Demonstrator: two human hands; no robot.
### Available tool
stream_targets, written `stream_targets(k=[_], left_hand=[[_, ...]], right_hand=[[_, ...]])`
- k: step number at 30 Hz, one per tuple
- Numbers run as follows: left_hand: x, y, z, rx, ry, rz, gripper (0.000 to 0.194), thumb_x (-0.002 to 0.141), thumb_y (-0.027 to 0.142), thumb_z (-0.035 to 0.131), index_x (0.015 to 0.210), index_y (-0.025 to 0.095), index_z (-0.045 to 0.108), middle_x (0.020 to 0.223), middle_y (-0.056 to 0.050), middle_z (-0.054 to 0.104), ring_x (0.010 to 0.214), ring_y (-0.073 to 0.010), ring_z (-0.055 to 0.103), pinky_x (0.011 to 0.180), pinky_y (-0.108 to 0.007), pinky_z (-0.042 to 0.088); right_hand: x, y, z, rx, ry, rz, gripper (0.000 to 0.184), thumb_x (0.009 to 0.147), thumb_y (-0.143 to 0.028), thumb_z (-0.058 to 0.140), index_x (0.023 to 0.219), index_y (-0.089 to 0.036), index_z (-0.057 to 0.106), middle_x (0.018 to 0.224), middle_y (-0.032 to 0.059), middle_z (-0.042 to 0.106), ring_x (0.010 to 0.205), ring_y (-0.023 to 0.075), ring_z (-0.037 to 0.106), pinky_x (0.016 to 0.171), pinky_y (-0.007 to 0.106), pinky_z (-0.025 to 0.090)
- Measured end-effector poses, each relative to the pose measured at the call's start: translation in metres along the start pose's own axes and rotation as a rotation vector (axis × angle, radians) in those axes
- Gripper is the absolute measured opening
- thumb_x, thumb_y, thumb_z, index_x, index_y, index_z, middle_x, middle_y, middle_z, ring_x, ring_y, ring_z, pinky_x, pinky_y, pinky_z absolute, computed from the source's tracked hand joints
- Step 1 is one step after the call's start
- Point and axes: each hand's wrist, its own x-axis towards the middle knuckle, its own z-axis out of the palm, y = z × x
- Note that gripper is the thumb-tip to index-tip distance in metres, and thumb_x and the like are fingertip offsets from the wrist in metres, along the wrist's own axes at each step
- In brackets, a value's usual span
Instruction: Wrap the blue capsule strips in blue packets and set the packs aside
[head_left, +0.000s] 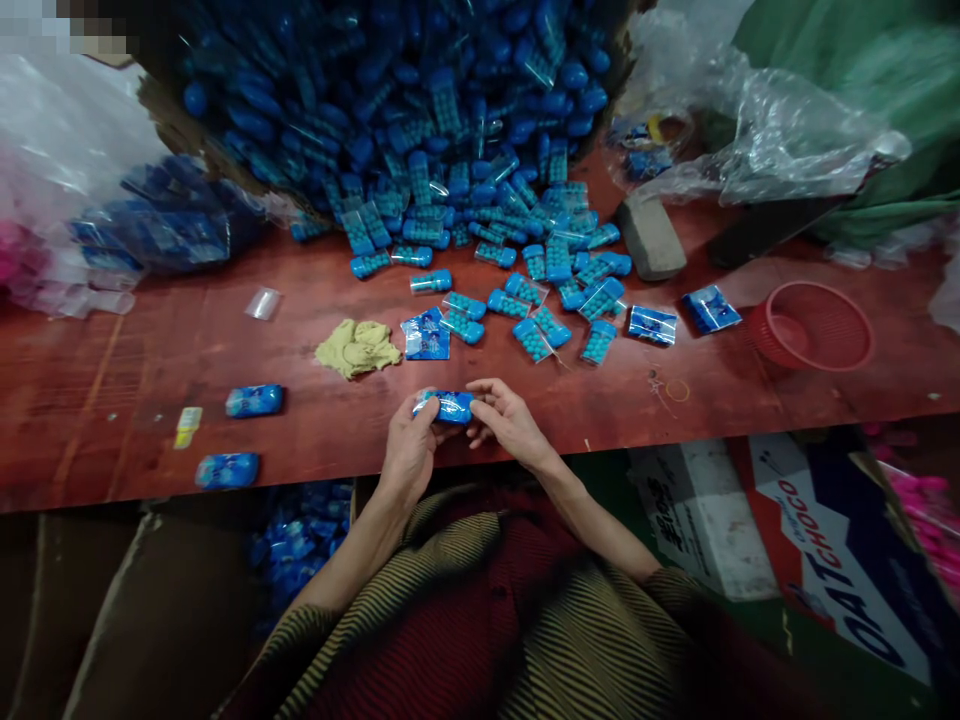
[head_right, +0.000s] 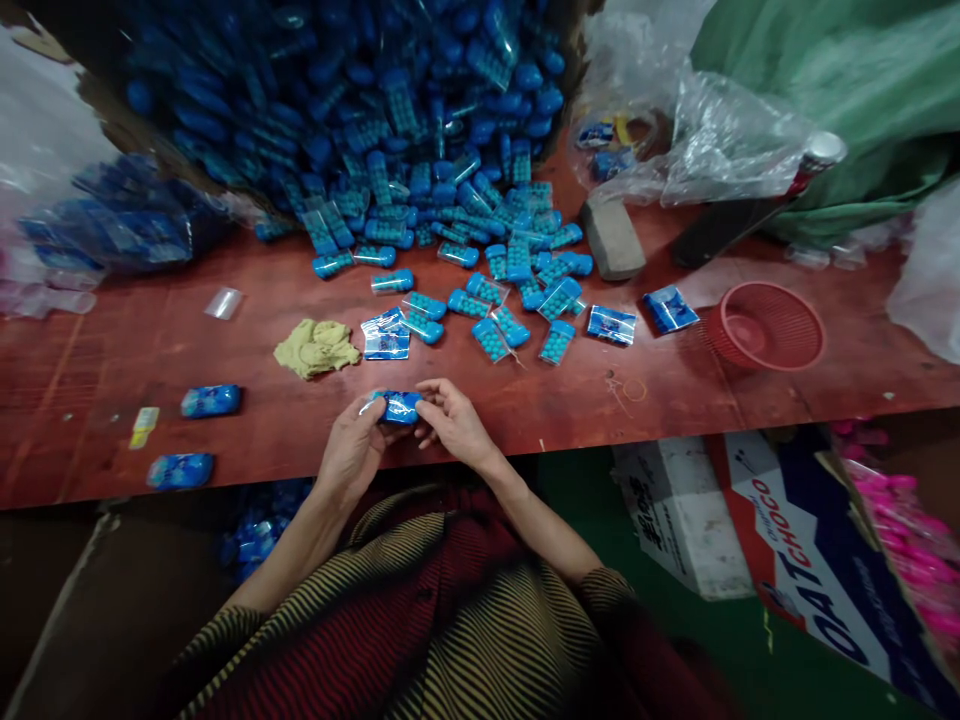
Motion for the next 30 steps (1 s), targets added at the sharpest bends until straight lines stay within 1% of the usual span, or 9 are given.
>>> stream_targets(k=[7,11,14,16,20,22,24,27,30], left_hand=[[0.005,-0.01,0.0,-0.091,0.003,-0.096,0.033,0.057,0.025,0.079,0.075,0.014,0.054,0.068,0.0,0.065,0.062,-0.0128,0.061,0.063,-0.028,0.053],[0.006,-0.01,0.001,-0.071,0.0,-0.05,0.037,0.055,0.025,0.08,0.078,0.015,0.053,0.067,0.002,0.063,0.059,-0.0118,0.06,0.058,-0.026,0.052],[0.005,-0.004,0.002,-0.056,-0.037,-0.115,0.039,0.056,0.024,0.079,0.085,0.017,0.053,0.072,0.002,0.064,0.061,-0.013,0.062,0.06,-0.028,0.053],[0.005,-0.001,0.003,-0.057,-0.022,-0.133,0.04,0.056,0.023,0.078,0.087,0.019,0.052,0.073,0.002,0.065,0.063,-0.0137,0.063,0.06,-0.029,0.053],[0.004,0.001,0.007,-0.046,0.056,-0.036,0.038,0.056,0.023,0.077,0.081,0.018,0.049,0.068,0.004,0.063,0.059,-0.0115,0.061,0.058,-0.025,0.051],[0.003,-0.001,0.009,-0.041,0.098,0.029,0.039,0.056,0.023,0.077,0.081,0.018,0.048,0.066,0.005,0.062,0.057,-0.0102,0.06,0.06,-0.025,0.051],[0.002,-0.002,0.01,-0.03,0.125,0.058,0.039,0.056,0.024,0.077,0.08,0.018,0.047,0.065,0.006,0.061,0.057,-0.0103,0.06,0.061,-0.026,0.051],[0.002,-0.003,0.01,-0.021,0.105,0.03,0.038,0.057,0.028,0.076,0.082,0.016,0.05,0.067,0.004,0.063,0.058,-0.0119,0.061,0.061,-0.027,0.05],[0.001,-0.003,0.01,-0.035,0.105,0.022,0.038,0.057,0.03,0.077,0.082,0.015,0.052,0.068,0.003,0.064,0.057,-0.0112,0.061,0.06,-0.026,0.049]], right_hand=[[0.0,0.008,0.005,-0.067,0.035,-0.008,0.027,0.074,-0.034,0.062,0.094,-0.02,0.049,0.074,-0.0054,0.054,0.052,0.0057,0.056,0.041,0.018,0.052],[-0.003,0.009,0.005,-0.092,0.067,-0.073,0.025,0.076,-0.034,0.061,0.094,-0.021,0.05,0.07,-0.006,0.055,0.056,0.0067,0.058,0.047,0.018,0.054],[-0.005,0.006,0.001,-0.038,0.032,-0.054,0.026,0.077,-0.036,0.06,0.095,-0.021,0.05,0.071,-0.005,0.056,0.055,0.0076,0.059,0.051,0.023,0.056],[-0.008,0.004,0.001,-0.098,0.021,-0.08,0.029,0.078,-0.035,0.058,0.103,-0.021,0.052,0.078,-0.0019,0.059,0.059,0.0094,0.06,0.052,0.026,0.056],[-0.016,0.006,0.006,-0.496,0.075,-0.318,0.042,0.081,-0.024,0.056,0.122,-0.021,0.05,0.102,0.0071,0.063,0.08,0.0162,0.064,0.071,0.033,0.057],[-0.018,0.009,0.01,-0.647,0.138,-0.443,0.039,0.084,-0.018,0.049,0.123,-0.019,0.051,0.108,0.01,0.063,0.092,0.0193,0.063,0.083,0.037,0.054],[-0.018,0.013,0.011,-0.708,0.189,-0.519,0.038,0.085,-0.013,0.041,0.121,-0.018,0.052,0.109,0.0109,0.063,0.099,0.0203,0.062,0.09,0.038,0.051],[-0.017,0.014,0.011,-0.674,0.159,-0.484,0.04,0.085,-0.012,0.038,0.123,-0.019,0.049,0.103,0.0081,0.065,0.094,0.0183,0.064,0.086,0.036,0.053],[-0.017,0.011,0.012,-0.574,0.083,-0.369,0.044,0.085,-0.02,0.049,0.128,-0.023,0.042,0.102,0.0061,0.064,0.085,0.0172,0.064,0.076,0.033,0.055]])
